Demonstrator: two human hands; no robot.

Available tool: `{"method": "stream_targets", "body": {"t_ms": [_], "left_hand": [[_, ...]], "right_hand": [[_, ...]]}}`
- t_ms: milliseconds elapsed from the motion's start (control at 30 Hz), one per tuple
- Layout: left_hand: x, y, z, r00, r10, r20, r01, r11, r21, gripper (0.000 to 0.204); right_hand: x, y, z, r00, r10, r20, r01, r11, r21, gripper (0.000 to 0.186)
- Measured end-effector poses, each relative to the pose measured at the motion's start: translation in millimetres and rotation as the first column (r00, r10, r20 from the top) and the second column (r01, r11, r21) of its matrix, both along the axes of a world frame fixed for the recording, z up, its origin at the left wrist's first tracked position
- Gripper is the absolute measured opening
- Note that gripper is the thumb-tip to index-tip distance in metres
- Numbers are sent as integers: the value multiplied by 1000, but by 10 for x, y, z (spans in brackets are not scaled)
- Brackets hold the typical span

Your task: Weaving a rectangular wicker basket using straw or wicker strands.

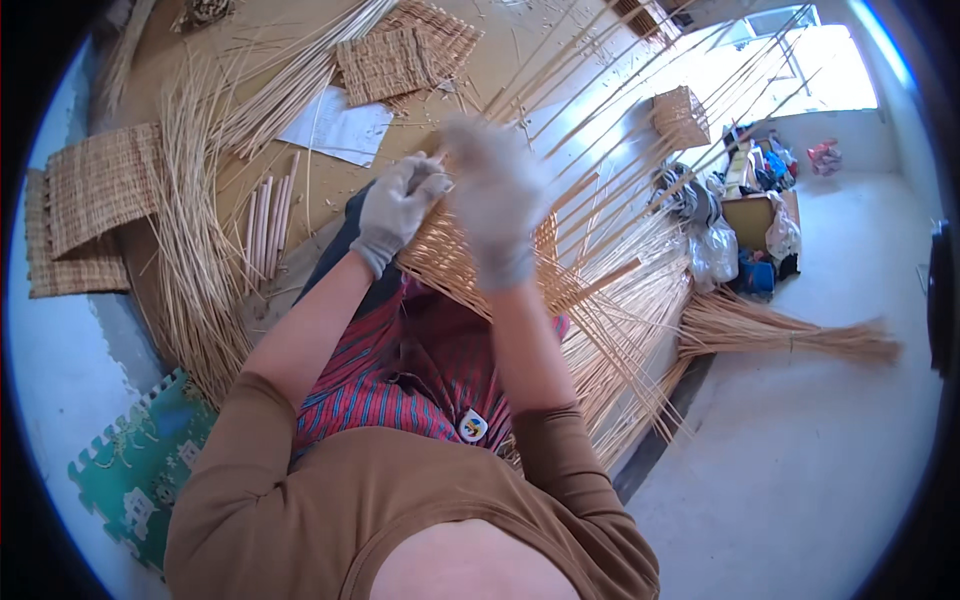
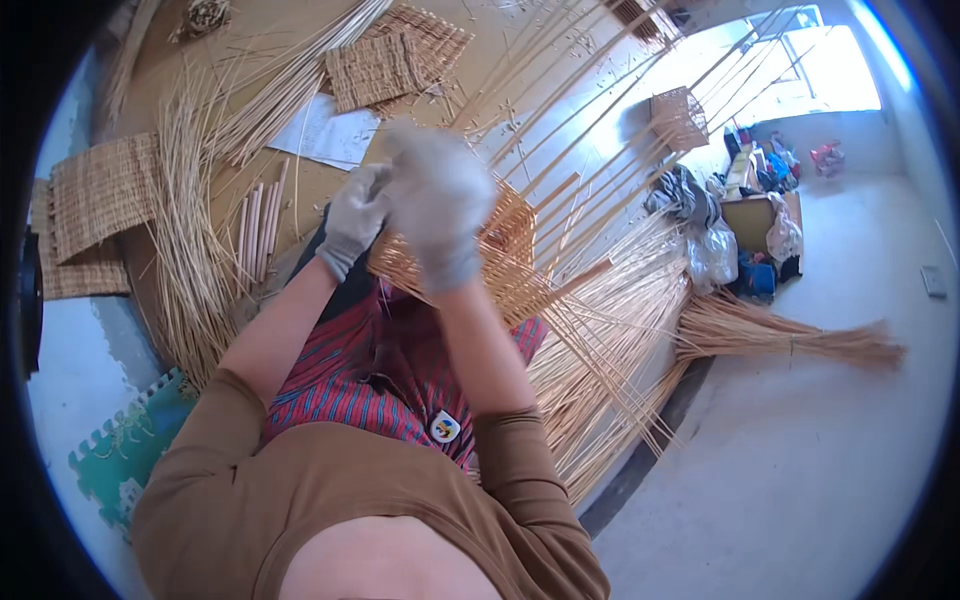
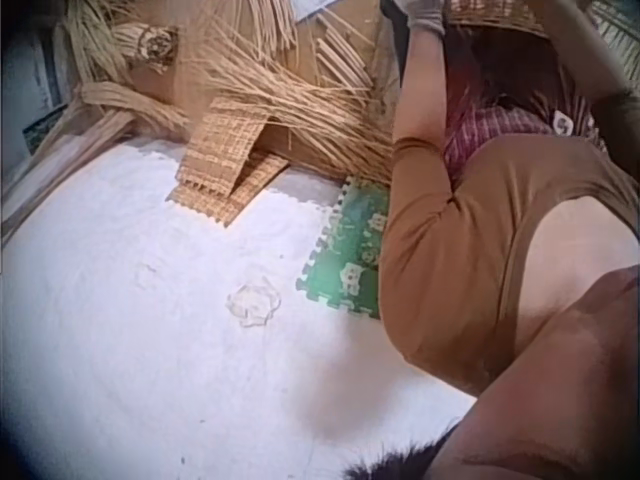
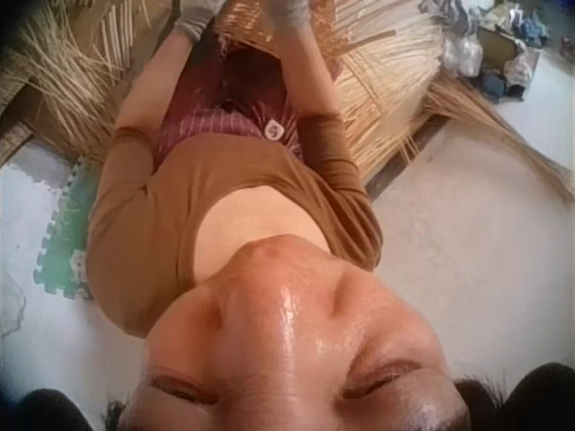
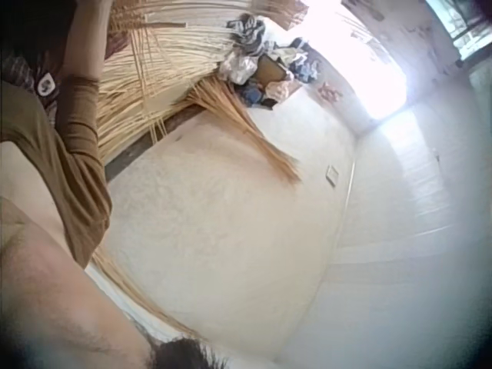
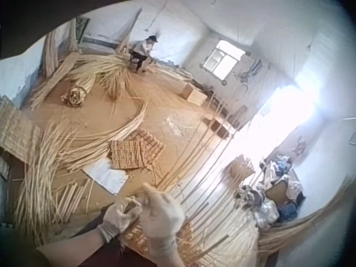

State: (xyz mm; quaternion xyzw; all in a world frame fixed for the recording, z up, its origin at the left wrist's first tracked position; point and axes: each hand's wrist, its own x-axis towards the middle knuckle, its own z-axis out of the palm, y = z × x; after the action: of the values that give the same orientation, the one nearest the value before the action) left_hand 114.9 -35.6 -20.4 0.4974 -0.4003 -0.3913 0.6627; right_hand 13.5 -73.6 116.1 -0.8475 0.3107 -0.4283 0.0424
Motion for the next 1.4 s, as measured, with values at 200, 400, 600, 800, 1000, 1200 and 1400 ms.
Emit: {"method": "stream_targets", "body": {"t_ms": [200, 400, 600, 800, 1000, 1200, 1400], "left_hand": [[49, -180, -106, 967, -178, 183, 158, 980, 120, 23], [45, 62, -76, 947, -43, 317, 108, 976, -191, 27], [34, 72, 117, 827, -160, 539, 205, 979, -24, 49], [-335, 601, 188, 514, 319, 796, -26, 934, -358, 48], [-634, 479, 254, 339, -59, 939, 55, 998, 43, 86], [-637, 457, 264, 175, -149, 973, 4, 989, 151, 89], [-548, 441, 332, 309, -110, 945, 79, 993, 90, 74]], "right_hand": [[-202, -660, 91, 916, -391, -93, 371, 912, -177, 11], [-380, 93, -4, 974, -98, 203, 80, 992, 94, 18], [-864, 1215, -554, 997, 51, 54, -61, 976, 210, 22], [-1316, 803, -870, 689, -522, 503, 27, 712, 702, 18], [-1183, 265, -624, 719, -433, 545, 34, 804, 594, 18], [-935, 109, -177, 894, -342, 290, 76, 753, 653, 55], [-1486, 897, -656, 805, -512, 300, 381, 834, 400, 44]]}}
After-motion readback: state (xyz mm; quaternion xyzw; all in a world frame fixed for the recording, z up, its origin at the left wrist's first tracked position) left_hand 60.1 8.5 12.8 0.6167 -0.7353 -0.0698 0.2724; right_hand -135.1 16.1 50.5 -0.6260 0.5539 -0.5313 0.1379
